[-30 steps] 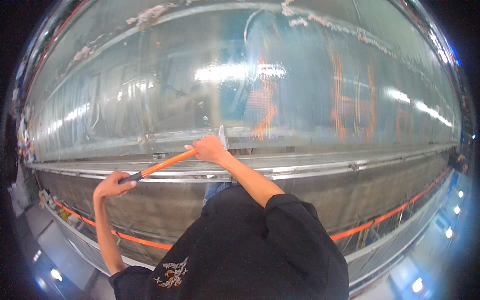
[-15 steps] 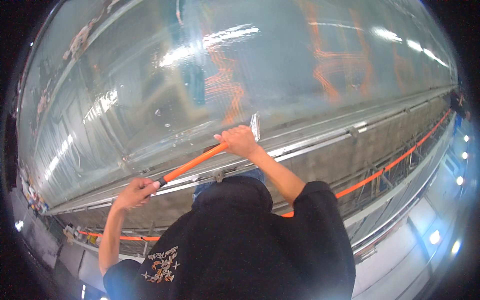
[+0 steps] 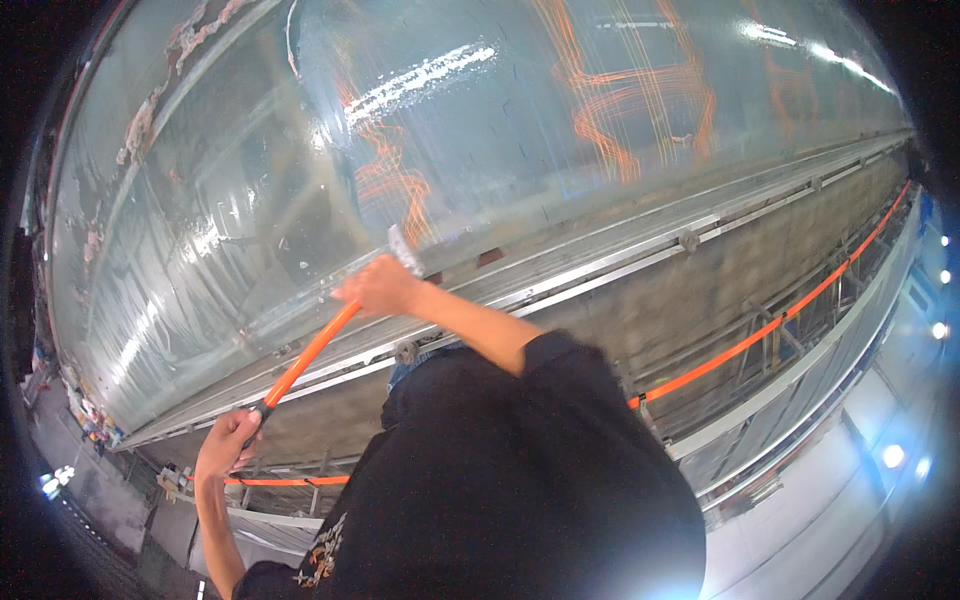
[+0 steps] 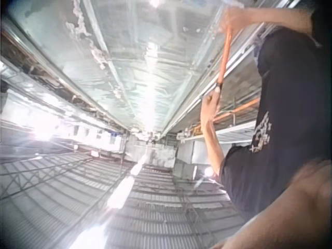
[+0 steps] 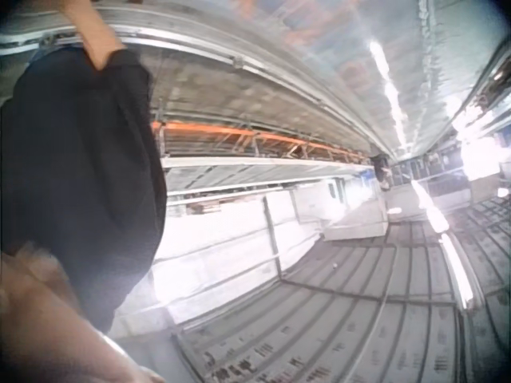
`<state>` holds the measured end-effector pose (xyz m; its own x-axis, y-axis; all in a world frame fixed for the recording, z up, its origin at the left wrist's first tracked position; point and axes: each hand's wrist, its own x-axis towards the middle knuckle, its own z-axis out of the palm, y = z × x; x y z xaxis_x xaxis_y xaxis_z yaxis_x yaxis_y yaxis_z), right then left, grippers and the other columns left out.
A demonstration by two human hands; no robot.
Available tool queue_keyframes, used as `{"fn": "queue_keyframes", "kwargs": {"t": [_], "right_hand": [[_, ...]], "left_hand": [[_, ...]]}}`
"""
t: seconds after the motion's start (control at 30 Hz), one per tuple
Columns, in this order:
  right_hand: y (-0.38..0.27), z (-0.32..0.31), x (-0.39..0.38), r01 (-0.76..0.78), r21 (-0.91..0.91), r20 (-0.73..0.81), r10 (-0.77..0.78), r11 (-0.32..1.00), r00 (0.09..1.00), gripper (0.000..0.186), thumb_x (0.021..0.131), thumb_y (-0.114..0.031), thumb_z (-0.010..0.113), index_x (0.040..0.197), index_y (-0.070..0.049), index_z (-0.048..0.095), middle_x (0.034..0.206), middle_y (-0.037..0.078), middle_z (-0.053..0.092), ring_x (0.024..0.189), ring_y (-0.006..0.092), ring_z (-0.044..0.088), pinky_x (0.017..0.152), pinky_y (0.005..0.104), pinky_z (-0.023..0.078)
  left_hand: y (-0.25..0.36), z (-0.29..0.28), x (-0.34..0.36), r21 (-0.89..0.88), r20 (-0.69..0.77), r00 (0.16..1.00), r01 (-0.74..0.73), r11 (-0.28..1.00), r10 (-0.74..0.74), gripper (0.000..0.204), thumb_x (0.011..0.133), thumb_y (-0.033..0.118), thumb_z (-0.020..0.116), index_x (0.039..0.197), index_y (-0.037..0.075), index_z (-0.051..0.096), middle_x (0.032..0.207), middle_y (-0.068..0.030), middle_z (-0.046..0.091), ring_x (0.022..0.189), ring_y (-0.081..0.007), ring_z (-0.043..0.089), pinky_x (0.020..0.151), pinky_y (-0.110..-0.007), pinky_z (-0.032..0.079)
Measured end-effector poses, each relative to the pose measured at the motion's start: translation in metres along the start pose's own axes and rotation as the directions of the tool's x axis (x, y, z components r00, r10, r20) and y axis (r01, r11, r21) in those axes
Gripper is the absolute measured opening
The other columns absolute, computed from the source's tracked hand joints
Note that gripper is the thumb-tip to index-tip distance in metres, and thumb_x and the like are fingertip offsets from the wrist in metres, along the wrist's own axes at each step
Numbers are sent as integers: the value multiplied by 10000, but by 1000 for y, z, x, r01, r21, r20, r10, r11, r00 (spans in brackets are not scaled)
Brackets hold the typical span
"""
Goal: The person uses a long-handled squeegee to clean a large glass surface. They repeatedly wipe the glass in vertical and horizontal strokes, removing residue and water streaks from the pane.
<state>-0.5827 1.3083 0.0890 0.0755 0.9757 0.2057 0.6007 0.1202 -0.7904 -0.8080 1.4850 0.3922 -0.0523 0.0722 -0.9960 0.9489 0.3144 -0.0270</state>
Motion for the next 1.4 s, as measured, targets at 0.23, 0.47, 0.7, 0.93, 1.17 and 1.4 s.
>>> {"fn": "queue_keyframes", "kwargs": {"t": [0.23, 0.47, 0.7, 0.93, 1.17, 1.4], "right_hand": [[31, -35, -37, -59, -127, -41, 54, 990, 998, 188, 852, -304, 676, 715, -180, 638, 529, 29, 576, 474, 241, 602, 447, 373, 439], [-35, 54, 11, 34, 46, -130, -27, 998, 991, 95, 795, -295, 682, 870, -240, 703, 600, -5, 586, 498, 215, 601, 432, 373, 434], [80, -112, -85, -66, -253, -46, 56, 965, 997, 91, 820, -304, 697, 843, -216, 688, 647, -4, 647, 515, 190, 629, 461, 357, 453], [7, -12, -25, -39, -16, -122, 37, 999, 992, 339, 898, -335, 642, 612, -154, 641, 508, 38, 585, 468, 259, 604, 452, 390, 432], [3, -22, -19, -28, 70, -17, 29, 997, 999, 440, 938, -355, 604, 560, -132, 570, 484, 64, 567, 440, 275, 589, 436, 401, 419], [7, -18, -20, -29, -29, -70, 27, 999, 997, 371, 926, -346, 618, 618, -140, 591, 508, 38, 579, 472, 234, 619, 457, 378, 440]], "left_hand": [[26, 34, 27, 9, 94, 992, -82, 997, 80, 398, 999, 405, 586, 780, 74, 547, 528, 71, 399, 412, -29, 295, 380, -233, 203], [-9, -11, -30, 10, -84, 996, 40, 999, -39, 413, 977, 411, 619, 736, 83, 550, 514, 64, 400, 396, -18, 318, 359, -221, 191], [88, 82, 56, 107, 143, 975, -186, 977, 170, 425, 984, 454, 588, 764, 92, 568, 530, 60, 435, 431, -33, 334, 401, -240, 236], [36, 36, -24, 56, -59, 998, 15, 998, -11, 439, 981, 451, 600, 759, 76, 543, 491, 48, 405, 365, -39, 304, 336, -237, 192], [31, 57, -35, -49, -59, 996, 72, 996, -74, 454, 968, 454, 617, 745, 65, 543, 464, 34, 399, 338, -51, 308, 311, -238, 199], [4, 28, 13, 6, -101, 995, -18, 1000, 19, 424, 956, 409, 654, 730, 57, 588, 499, 64, 385, 391, -33, 295, 359, -251, 178]]}}
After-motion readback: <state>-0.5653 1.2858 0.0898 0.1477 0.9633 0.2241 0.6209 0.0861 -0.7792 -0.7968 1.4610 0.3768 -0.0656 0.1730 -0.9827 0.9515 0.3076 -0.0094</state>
